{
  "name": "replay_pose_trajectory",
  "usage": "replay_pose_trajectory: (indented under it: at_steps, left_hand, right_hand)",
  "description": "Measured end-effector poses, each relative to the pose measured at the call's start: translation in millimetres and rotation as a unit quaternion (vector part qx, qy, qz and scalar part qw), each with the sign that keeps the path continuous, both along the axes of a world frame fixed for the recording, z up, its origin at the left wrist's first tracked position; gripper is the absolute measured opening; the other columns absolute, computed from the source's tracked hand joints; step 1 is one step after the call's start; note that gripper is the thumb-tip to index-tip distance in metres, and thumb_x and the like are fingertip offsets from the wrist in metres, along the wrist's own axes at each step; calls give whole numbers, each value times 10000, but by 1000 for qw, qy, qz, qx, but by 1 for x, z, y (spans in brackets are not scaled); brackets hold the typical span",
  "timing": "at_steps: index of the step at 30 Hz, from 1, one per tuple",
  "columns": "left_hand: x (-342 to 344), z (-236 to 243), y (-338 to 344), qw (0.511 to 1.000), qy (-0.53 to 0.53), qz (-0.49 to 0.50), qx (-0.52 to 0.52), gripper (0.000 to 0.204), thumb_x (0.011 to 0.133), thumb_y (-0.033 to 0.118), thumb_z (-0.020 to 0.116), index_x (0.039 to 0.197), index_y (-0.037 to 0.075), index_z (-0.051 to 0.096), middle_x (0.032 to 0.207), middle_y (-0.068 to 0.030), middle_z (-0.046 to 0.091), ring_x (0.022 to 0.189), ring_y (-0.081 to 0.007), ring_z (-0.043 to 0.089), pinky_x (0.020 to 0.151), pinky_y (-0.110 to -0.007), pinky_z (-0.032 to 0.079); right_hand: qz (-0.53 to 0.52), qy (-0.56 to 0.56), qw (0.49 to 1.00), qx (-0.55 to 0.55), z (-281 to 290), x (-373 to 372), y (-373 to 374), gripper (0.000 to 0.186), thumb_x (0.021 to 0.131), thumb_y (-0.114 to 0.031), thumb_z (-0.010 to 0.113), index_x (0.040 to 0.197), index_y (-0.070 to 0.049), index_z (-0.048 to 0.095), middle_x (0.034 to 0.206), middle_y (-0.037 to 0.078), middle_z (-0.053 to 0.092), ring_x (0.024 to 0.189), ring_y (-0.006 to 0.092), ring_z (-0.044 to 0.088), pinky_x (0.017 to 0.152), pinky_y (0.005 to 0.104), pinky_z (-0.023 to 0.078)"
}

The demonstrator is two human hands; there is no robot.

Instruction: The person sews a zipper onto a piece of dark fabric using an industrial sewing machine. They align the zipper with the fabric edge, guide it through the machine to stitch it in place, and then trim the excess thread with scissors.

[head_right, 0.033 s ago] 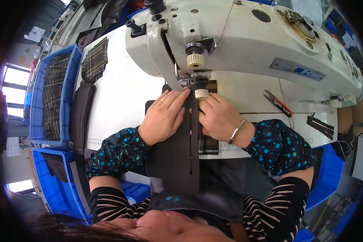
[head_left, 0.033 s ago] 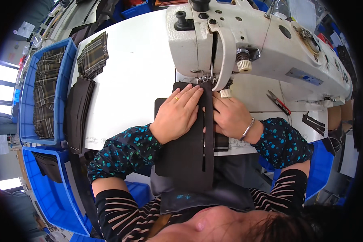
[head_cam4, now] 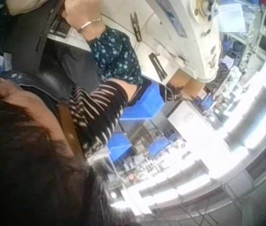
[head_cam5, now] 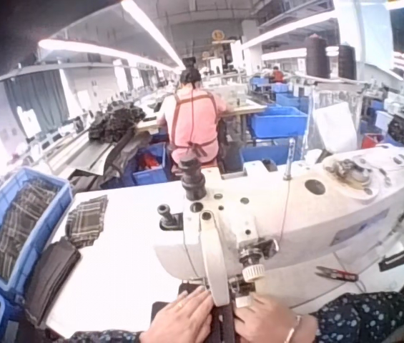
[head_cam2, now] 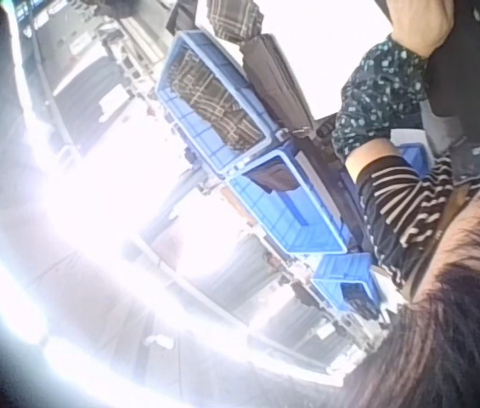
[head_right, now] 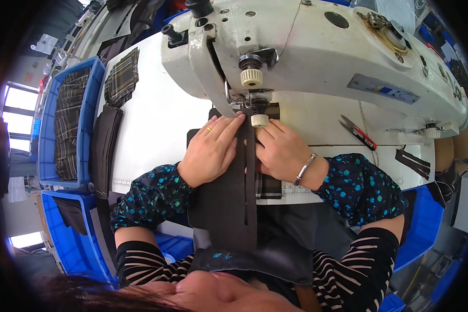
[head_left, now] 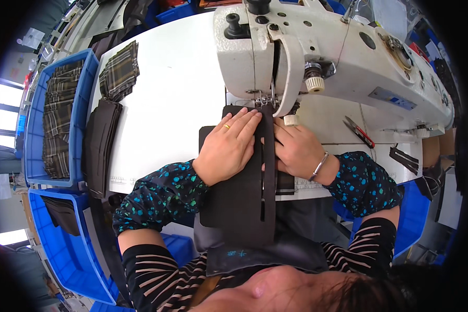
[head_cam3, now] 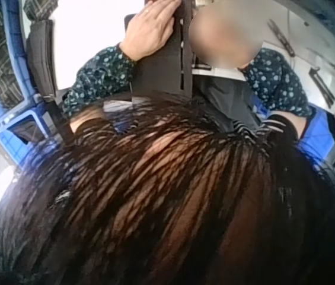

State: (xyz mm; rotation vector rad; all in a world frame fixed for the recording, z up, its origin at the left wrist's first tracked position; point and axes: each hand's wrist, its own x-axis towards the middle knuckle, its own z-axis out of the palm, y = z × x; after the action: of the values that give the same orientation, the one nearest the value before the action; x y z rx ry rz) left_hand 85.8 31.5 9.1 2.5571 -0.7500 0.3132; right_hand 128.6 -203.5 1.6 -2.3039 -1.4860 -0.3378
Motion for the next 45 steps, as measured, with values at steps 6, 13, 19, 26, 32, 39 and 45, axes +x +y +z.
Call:
replay_pose_trajectory:
  at_steps: [6,13,19,26,32,39,45]
  left_hand:
    - [3,3,-1,1000,1,-3,5,577,928,32,620,1490,-57,519,1335,-228,640,1300,-411,590,1157,-504,450]
    - [14,-4,7,1000,5,-4,-7,495,966,88,625,1445,-26,577,1445,-185,624,1361,-373,570,1169,-501,438]
    - [18,-3,11,998,-11,19,54,431,1011,194,624,1404,18,639,1460,-147,629,1409,-331,554,1178,-518,430]
    - [56,-1,20,996,36,30,70,297,1011,206,623,1236,24,691,1283,-152,676,1305,-346,599,1135,-531,453]
    - [42,11,20,999,-9,23,31,306,986,211,683,1217,10,696,1286,-145,687,1273,-362,619,1104,-509,483]
    - [3,-1,14,998,20,-10,57,514,1028,252,662,1481,20,591,1566,-144,555,1474,-348,502,1213,-522,407]
    - [1,-2,13,999,34,-19,23,509,1005,180,675,1475,10,578,1558,-166,555,1457,-378,505,1222,-534,388]
  right_hand:
    - [-1,6,1000,11,0,0,0,484,805,-429,822,1081,-37,756,1040,115,679,1055,307,650,1033,451,514]
    - [-4,12,1000,-1,0,1,0,507,743,-364,848,1118,-36,753,1035,103,678,1036,296,659,1026,443,520]
    - [-4,20,1000,0,3,0,1,519,686,-315,872,1112,-43,751,1026,92,674,1022,283,660,1019,435,518]
    - [-8,41,999,-7,5,-1,1,493,742,-393,845,1094,-60,752,1048,73,674,1026,263,659,1003,428,512]
    - [-10,29,1000,-2,7,-1,2,473,734,-388,840,1065,-61,759,1074,76,683,1069,265,661,1023,434,512]
    - [-5,12,1000,-18,8,0,2,456,718,-384,845,1006,-40,763,1088,96,686,1085,282,662,1048,454,512]
    - [-3,7,1000,-10,9,0,3,473,729,-405,844,1002,-28,762,1090,108,682,1078,284,662,1059,458,507]
